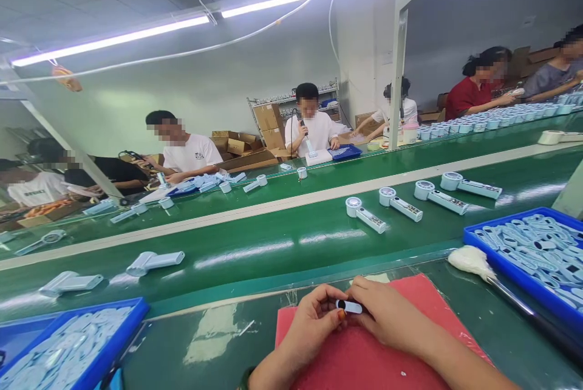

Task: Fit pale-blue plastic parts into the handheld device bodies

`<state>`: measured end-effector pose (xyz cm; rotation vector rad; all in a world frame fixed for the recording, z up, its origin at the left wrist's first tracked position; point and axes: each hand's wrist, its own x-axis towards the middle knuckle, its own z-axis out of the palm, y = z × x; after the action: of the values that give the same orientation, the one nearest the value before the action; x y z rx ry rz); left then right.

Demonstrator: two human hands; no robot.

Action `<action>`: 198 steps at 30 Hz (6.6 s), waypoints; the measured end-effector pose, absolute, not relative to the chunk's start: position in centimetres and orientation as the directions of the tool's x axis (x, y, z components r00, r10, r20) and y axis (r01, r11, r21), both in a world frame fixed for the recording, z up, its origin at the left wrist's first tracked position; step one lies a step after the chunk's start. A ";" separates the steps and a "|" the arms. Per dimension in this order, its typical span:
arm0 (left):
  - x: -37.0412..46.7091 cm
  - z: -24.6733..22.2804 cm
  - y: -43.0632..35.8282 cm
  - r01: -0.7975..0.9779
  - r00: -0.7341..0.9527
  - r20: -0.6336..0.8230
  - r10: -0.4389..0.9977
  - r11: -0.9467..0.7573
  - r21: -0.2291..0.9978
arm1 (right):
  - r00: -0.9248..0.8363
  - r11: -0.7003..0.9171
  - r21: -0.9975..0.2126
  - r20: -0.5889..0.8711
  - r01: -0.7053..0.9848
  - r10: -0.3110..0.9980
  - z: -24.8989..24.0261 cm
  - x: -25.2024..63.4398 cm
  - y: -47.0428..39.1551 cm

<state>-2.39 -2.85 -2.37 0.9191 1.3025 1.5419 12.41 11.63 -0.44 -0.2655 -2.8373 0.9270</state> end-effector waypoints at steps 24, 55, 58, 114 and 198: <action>-2.2 -2.0 -2.9 -0.153 -0.317 -0.013 0.948 -0.038 0.987 | -0.974 0.786 -0.600 0.050 0.149 0.223 -0.2 12.6 11.4; -2.3 -2.1 -2.9 -0.154 -0.307 -0.006 0.952 -0.043 0.987 | -0.975 0.795 -0.589 0.056 0.142 0.216 -0.5 12.5 11.6; -2.3 -2.0 -3.0 -0.154 -0.315 -0.017 0.949 -0.034 0.987 | -0.975 0.791 -0.595 0.050 0.145 0.216 -0.3 12.4 11.6; -2.2 -1.8 -3.0 -0.134 -0.317 -0.019 0.948 -0.025 0.991 | -0.975 0.803 -0.578 0.056 0.145 0.217 -0.5 12.6 11.4; -1.6 -2.7 -2.9 -0.178 -0.346 -0.028 0.938 -0.037 0.983 | -0.967 0.808 -0.583 0.144 0.089 0.210 -4.5 12.9 13.3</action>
<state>-1.64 -2.92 -2.74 0.8851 1.3155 1.5480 12.89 13.30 -4.51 -0.2341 -2.7928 0.8852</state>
